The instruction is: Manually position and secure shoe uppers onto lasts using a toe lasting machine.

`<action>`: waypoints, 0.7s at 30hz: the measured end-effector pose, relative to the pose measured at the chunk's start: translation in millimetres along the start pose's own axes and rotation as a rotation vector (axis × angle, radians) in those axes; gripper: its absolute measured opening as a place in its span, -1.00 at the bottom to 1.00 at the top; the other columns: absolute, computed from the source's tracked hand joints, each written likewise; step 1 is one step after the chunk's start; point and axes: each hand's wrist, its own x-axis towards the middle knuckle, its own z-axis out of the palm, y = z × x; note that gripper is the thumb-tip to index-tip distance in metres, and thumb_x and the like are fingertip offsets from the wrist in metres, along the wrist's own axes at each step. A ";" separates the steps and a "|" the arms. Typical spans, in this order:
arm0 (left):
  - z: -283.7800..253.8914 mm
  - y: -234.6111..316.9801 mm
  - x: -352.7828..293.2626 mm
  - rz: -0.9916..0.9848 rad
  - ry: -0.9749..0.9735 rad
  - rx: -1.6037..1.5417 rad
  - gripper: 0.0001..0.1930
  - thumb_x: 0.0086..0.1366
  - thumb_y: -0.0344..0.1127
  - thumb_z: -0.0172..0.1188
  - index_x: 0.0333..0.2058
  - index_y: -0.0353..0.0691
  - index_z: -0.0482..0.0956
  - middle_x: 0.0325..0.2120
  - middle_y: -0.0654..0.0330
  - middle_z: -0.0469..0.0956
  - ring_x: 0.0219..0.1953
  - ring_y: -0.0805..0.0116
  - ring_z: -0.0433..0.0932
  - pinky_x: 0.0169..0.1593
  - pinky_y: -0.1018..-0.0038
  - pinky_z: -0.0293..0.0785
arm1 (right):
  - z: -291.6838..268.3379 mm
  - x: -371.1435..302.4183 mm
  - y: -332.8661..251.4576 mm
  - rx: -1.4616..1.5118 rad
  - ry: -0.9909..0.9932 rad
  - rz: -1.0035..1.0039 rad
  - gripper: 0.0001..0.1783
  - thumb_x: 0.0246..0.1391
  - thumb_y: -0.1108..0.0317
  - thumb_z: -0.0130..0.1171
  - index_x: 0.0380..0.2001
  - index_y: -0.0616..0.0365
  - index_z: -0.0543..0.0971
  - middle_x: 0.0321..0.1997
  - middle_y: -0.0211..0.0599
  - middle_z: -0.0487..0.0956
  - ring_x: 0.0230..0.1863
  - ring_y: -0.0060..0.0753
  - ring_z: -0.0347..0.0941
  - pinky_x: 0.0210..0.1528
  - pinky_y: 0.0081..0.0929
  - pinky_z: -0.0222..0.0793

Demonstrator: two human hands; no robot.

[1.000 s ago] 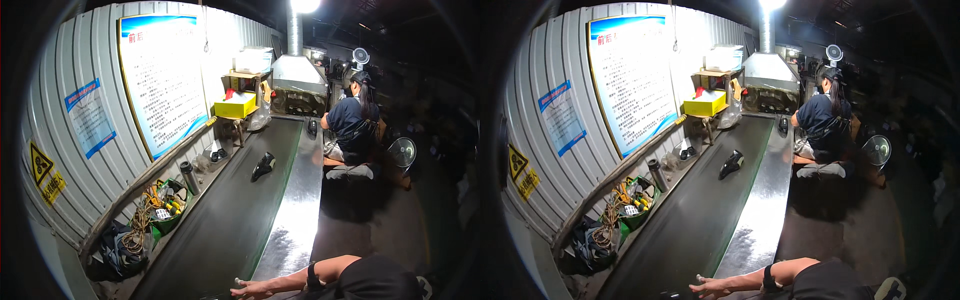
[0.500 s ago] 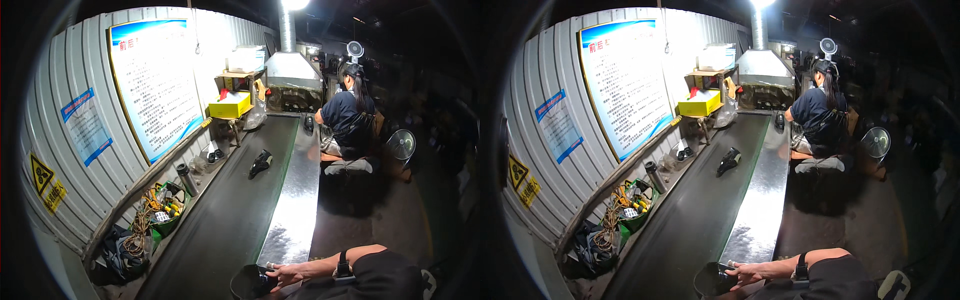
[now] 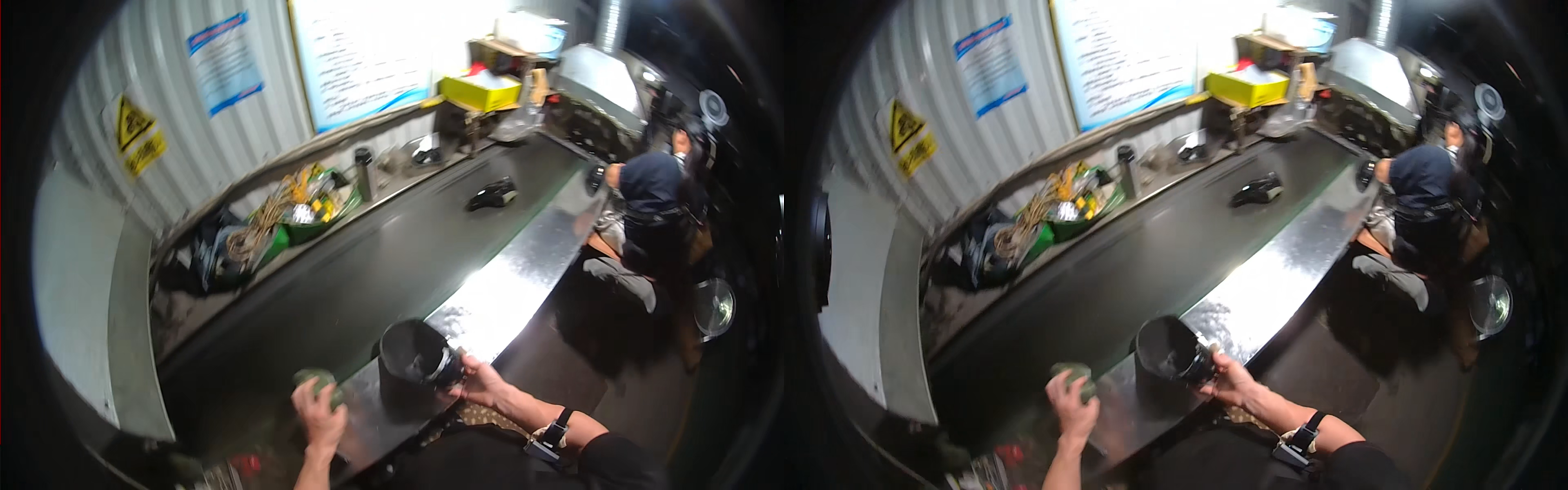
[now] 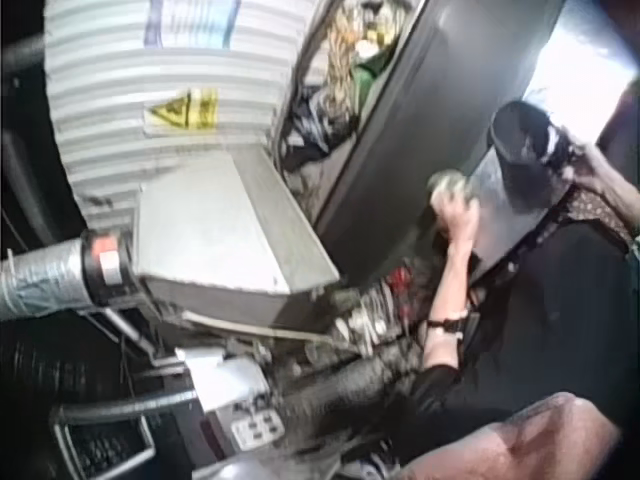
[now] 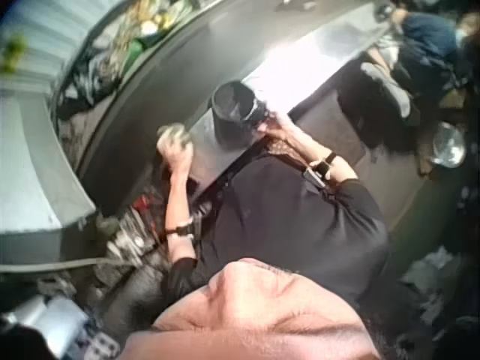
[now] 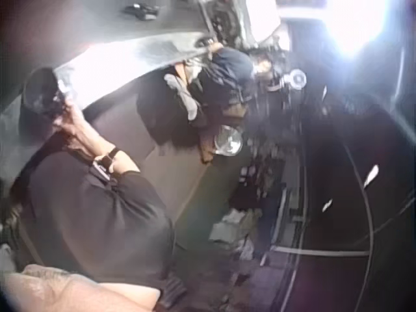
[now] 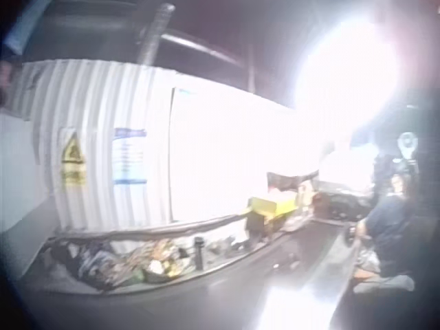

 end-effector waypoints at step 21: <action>69.6 36.9 -13.3 -1.491 -0.233 -1.623 -0.70 0.32 -0.20 0.18 -0.14 -0.33 0.61 -0.22 0.05 0.66 -0.21 0.18 0.65 0.01 0.27 0.56 | -13.3 -71.1 26.8 -1.992 -0.846 -1.012 -0.49 -0.18 0.41 0.32 -0.03 0.04 0.63 -0.54 -0.42 0.41 -0.34 -0.32 0.51 0.38 0.05 0.17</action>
